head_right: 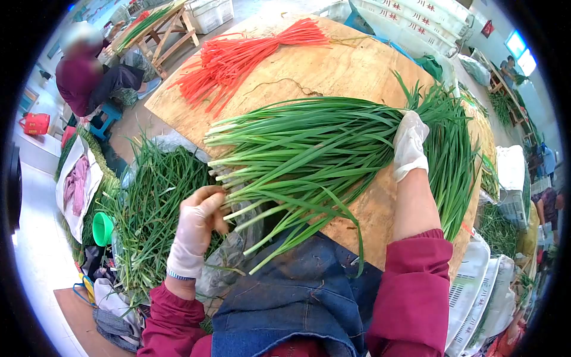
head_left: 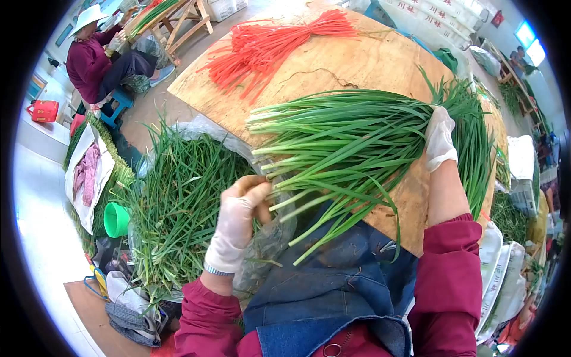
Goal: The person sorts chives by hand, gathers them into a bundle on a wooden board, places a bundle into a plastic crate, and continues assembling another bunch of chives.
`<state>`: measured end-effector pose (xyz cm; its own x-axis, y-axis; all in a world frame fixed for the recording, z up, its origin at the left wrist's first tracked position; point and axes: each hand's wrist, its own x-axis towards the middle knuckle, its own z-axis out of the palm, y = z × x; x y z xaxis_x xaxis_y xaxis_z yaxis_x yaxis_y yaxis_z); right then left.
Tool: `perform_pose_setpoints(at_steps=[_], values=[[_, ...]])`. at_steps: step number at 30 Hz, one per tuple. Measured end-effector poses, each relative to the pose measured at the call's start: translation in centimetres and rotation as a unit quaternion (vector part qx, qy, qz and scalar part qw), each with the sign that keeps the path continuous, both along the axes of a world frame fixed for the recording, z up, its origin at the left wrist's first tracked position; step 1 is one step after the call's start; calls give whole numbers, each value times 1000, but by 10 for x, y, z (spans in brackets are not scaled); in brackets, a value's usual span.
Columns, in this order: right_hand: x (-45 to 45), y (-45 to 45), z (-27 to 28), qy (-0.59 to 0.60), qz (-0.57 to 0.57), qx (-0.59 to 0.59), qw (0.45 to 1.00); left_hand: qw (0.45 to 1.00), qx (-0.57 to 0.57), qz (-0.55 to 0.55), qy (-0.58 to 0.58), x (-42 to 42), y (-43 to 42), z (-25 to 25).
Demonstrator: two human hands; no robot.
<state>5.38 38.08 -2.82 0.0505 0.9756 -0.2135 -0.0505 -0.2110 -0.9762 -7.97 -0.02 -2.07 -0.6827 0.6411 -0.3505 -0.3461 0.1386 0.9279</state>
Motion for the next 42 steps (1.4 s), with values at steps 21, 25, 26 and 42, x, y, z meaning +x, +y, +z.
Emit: perform_pose_setpoints(at_steps=[21, 25, 26, 42], values=[[8, 25, -26, -33, -19, 92, 995, 808, -88, -84, 577, 15, 23, -10], [8, 26, -31, -7, 2, 105, 994, 981, -56, -68, 171, 11, 16, 1], [14, 40, -45, -40, 27, 145, 988, 958, -73, -83, 264, 11, 16, 1], [3, 12, -16, 33, -55, 60, 996, 857, -208, -184, 434, 26, -67, 0]])
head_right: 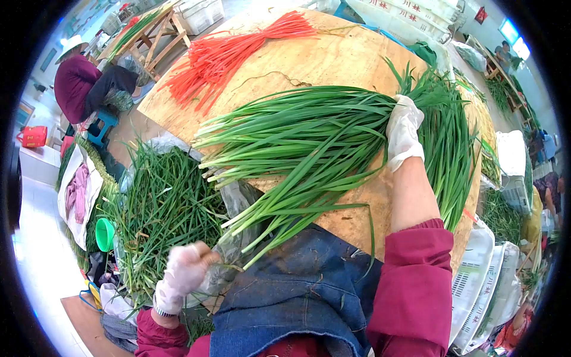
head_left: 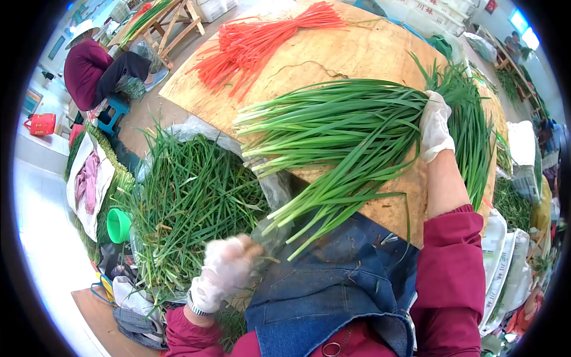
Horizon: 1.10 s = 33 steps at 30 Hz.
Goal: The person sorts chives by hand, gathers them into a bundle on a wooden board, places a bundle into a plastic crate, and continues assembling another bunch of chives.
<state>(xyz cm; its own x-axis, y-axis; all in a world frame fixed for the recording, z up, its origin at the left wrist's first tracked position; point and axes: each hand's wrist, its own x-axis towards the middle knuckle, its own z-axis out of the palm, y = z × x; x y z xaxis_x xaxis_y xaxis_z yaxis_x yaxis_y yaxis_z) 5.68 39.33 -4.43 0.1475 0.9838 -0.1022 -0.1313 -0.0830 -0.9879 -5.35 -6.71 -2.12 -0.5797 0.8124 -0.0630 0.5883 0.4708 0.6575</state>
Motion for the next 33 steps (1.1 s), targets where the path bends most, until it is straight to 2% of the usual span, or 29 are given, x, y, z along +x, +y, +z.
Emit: perform_pose_setpoints(at_steps=[1, 2, 3, 5, 7, 10, 13, 14, 17, 18, 19, 20, 21, 22, 23, 24, 25, 26, 27, 29, 30, 33], values=[[3, 0, -1, -4, 18, 12, 1000, 999, -7, 28, 32, -3, -1, -1], [5, -1, -2, -8, 35, 25, 999, 992, 73, 99, 31, -8, 1, -9], [6, -3, -1, 0, 42, 21, 999, 985, 114, 119, 55, -11, 8, -9], [6, -8, 5, 15, 55, 15, 998, 982, 159, 64, 78, -10, 31, 6], [2, -9, 6, 15, 39, 2, 999, 992, 115, 38, -42, -5, 48, 16], [1, -7, 5, 45, 35, -14, 998, 986, 70, -17, -151, -6, 63, 5], [6, -7, 5, 24, 69, 13, 997, 933, -48, 29, -357, -6, 57, 18], [9, -8, 5, 6, 84, 27, 996, 890, -12, 103, -444, -3, 54, 21], [5, -5, 3, -3, 22, -16, 1000, 910, -33, 146, -386, -6, 39, 18], [6, -6, 5, 17, 43, -11, 999, 972, 16, 35, -230, -8, 25, 10], [6, -3, 4, 9, 38, -14, 999, 993, 25, -45, -105, -15, 7, 8], [7, 1, 1, 1, 32, -18, 999, 984, 66, -147, 74, -29, -14, 6], [6, 4, -1, -4, 25, -22, 999, 995, -21, -12, -99, -36, -34, 21], [7, 0, 3, -2, 43, -30, 999, 953, -87, 157, -242, -43, -55, 36], [7, -1, 3, -5, 44, -22, 999, 962, -95, 151, -207, -61, -90, 29], [7, -1, 2, -9, 45, -14, 999, 936, -118, 235, -234, -70, -110, 33], [7, -1, 2, -13, 46, -4, 999, 950, -135, 208, -189, -91, -149, 12], [7, -1, 2, -10, 40, -9, 999, 933, -210, 280, -81, -97, -173, -7], [6, -2, 2, -8, 34, -13, 999, 933, -237, 267, 44, -96, -177, -15], [4, -3, 4, -5, 25, -20, 999, 888, -278, 230, 286, -94, -186, -27], [4, -3, 4, -2, 23, -25, 999, 853, -336, 294, 272, -87, -165, -18], [5, 1, 1, -3, 26, -24, 999, 844, -317, 316, 297, -79, -145, -16]])
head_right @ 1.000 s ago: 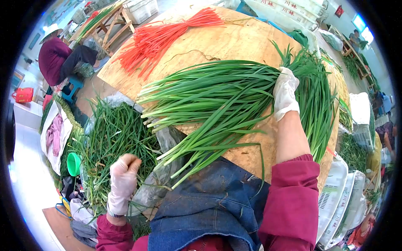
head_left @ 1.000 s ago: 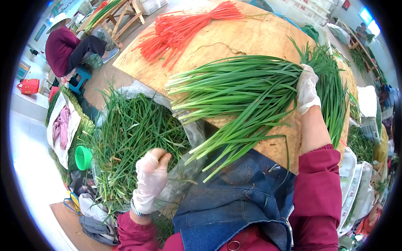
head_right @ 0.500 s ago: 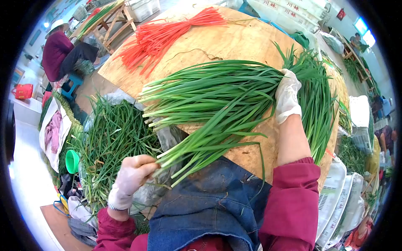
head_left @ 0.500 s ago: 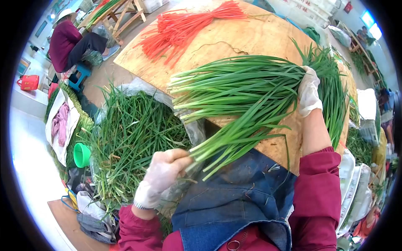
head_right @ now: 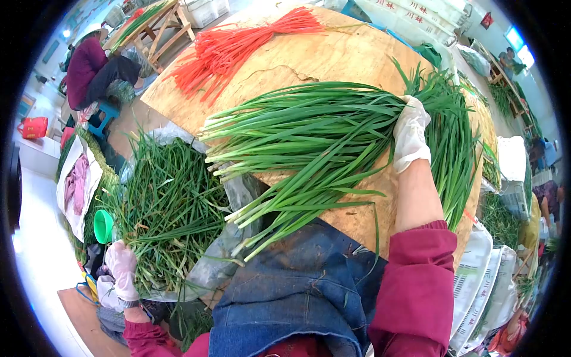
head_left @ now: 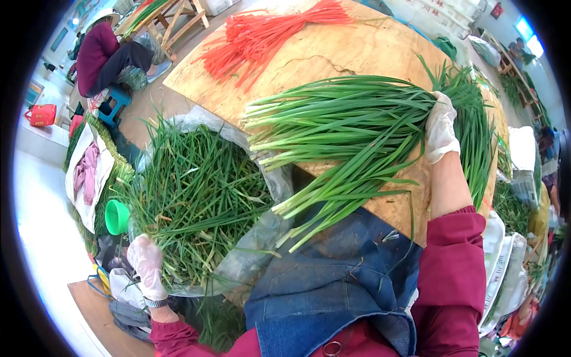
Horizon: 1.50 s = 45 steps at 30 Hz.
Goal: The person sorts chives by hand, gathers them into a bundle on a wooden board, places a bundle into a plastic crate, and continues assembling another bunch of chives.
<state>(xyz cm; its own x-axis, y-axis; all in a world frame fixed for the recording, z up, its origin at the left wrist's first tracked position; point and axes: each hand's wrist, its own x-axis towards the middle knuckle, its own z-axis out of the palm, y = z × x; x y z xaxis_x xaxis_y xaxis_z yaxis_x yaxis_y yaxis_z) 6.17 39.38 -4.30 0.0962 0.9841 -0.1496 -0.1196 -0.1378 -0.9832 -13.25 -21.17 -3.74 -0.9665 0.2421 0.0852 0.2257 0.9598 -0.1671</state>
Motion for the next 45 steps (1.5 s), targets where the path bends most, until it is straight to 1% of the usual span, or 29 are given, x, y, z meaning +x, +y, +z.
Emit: perform_pose_setpoints(at_steps=[2, 4, 5, 8, 9, 10, 12, 15, 16, 18, 20, 22, 23, 24, 25, 28, 29, 30, 32, 35, 36, 37, 38, 39, 40, 41, 42, 44, 45], values=[[5, 14, -10, -8, 12, 16, 1000, 963, 229, -97, -107, 4, 6, -1], [7, 21, -15, 58, 12, 12, 998, 873, 405, 54, -265, 13, 14, 16], [6, 22, -16, 56, 18, 3, 998, 823, 486, 78, -283, 16, 15, 25], [3, -7, 4, -7, 71, -12, 997, 803, 525, 75, -272, 22, 10, 69], [1, -2, 1, 11, 68, -27, 997, 810, 553, -1, -195, 26, 8, 75], [1, 4, -2, 26, 62, -40, 997, 746, 641, -50, -176, 22, -2, 75], [3, 9, -5, 55, 5, -6, 998, 638, 728, -194, -156, 18, 3, 86], [1, 10, -6, 48, -10, -5, 999, 566, 736, -333, -167, 13, 46, 117], [0, 4, -1, 45, -11, -16, 999, 561, 737, -338, -167, 13, 62, 126], [-2, -6, 6, 39, -16, -1, 999, 573, 735, -318, -174, 23, 107, 147], [-4, -11, 9, 50, -19, -14, 998, 623, 710, -265, -193, 42, 159, 164], [3, -4, 3, 29, 15, 7, 999, 681, 657, -239, -217, 54, 204, 154], [2, -8, 5, 23, 21, 3, 1000, 698, 626, -288, -196, 55, 222, 134], [2, -11, 8, 16, 28, -1, 999, 746, 482, -459, -32, 48, 231, 115], [1, -10, 8, 32, 33, -7, 999, 797, 387, -464, 0, 59, 229, 111], [2, -10, 4, -51, 16, 38, 998, 812, 324, -461, -154, 95, 198, 74], [3, -14, 3, -43, 25, 74, 996, 839, 240, -465, -150, 105, 194, 66], [5, -15, 3, -33, 19, 51, 998, 860, 172, -430, -215, 110, 190, 55], [1, -17, 7, -8, 17, 7, 1000, 862, 181, -412, -233, 112, 188, 26], [2, -6, 4, -2, 16, -3, 1000, 793, 355, -371, -327, 102, 166, 5], [3, -1, 0, -6, 17, 2, 1000, 786, 361, -368, -341, 93, 151, 6], [3, 1, -2, -21, 6, 32, 999, 806, 312, -318, -389, 79, 129, 13], [2, 1, -1, 3, 9, 25, 1000, 836, 278, -219, -420, 63, 106, 26], [1, 2, -2, 27, 11, 16, 999, 855, 270, -188, -400, 43, 70, 27], [3, 2, -3, 49, 11, 6, 999, 901, 248, -127, -333, 27, 39, 26], [6, 4, -3, 21, 19, 14, 999, 963, 76, -66, -248, 14, 15, 30], [4, 3, -2, 32, 20, 6, 999, 987, -86, -109, -82, 13, 9, 38], [3, -3, 2, 57, 19, -10, 998, 994, -65, -88, -2, 11, 14, 36], [4, -7, 3, 57, 30, -9, 998, 987, 53, -150, 7, 11, 25, 27]])
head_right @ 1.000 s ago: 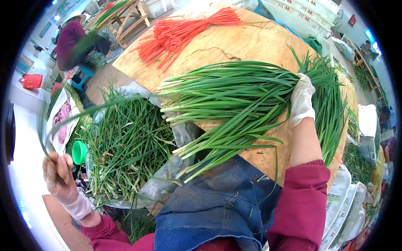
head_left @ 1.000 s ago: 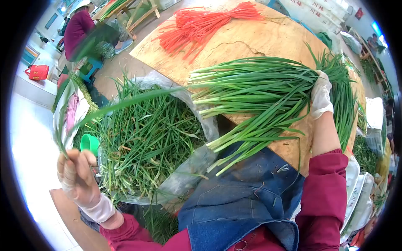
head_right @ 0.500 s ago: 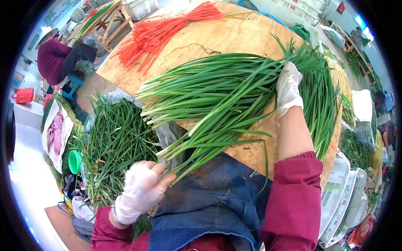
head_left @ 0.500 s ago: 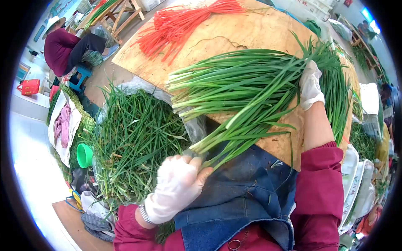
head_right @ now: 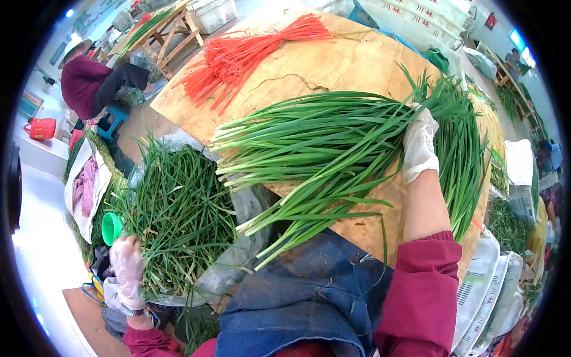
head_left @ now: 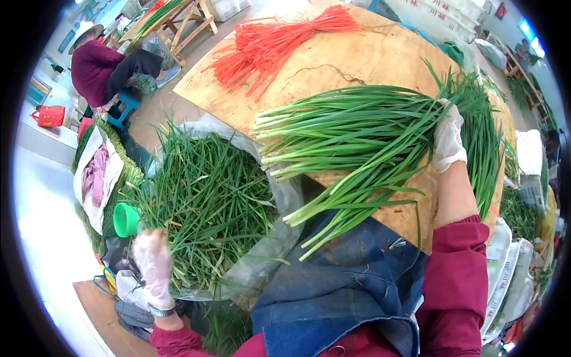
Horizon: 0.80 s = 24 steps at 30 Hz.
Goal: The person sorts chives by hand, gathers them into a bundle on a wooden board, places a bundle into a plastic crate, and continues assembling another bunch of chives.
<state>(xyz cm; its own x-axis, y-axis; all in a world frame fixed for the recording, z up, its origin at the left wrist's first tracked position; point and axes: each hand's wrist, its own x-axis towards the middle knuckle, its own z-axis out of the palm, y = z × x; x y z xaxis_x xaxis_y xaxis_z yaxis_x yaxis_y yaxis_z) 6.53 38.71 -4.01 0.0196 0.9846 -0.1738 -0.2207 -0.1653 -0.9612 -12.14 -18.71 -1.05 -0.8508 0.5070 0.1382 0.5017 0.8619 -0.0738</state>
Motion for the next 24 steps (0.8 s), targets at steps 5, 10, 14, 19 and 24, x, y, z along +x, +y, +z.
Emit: perform_pose_setpoints(at_steps=[5, 10, 14, 19, 24], values=[[2, 1, -4, -37, 21, 30, 999, 920, 326, -190, -102, 29, 159, 14], [-1, -12, 10, -19, 18, 23, 999, 882, 352, -107, -293, 13, 213, -5], [0, -23, 17, -19, 28, 19, 999, 749, 439, 2, -496, 19, 202, -8], [3, -17, 10, -13, 56, 11, 998, 615, 464, 15, -637, 15, 199, -21], [7, -19, 18, 2, 100, -32, 995, 626, 410, -1, -663, 29, 201, -17]])
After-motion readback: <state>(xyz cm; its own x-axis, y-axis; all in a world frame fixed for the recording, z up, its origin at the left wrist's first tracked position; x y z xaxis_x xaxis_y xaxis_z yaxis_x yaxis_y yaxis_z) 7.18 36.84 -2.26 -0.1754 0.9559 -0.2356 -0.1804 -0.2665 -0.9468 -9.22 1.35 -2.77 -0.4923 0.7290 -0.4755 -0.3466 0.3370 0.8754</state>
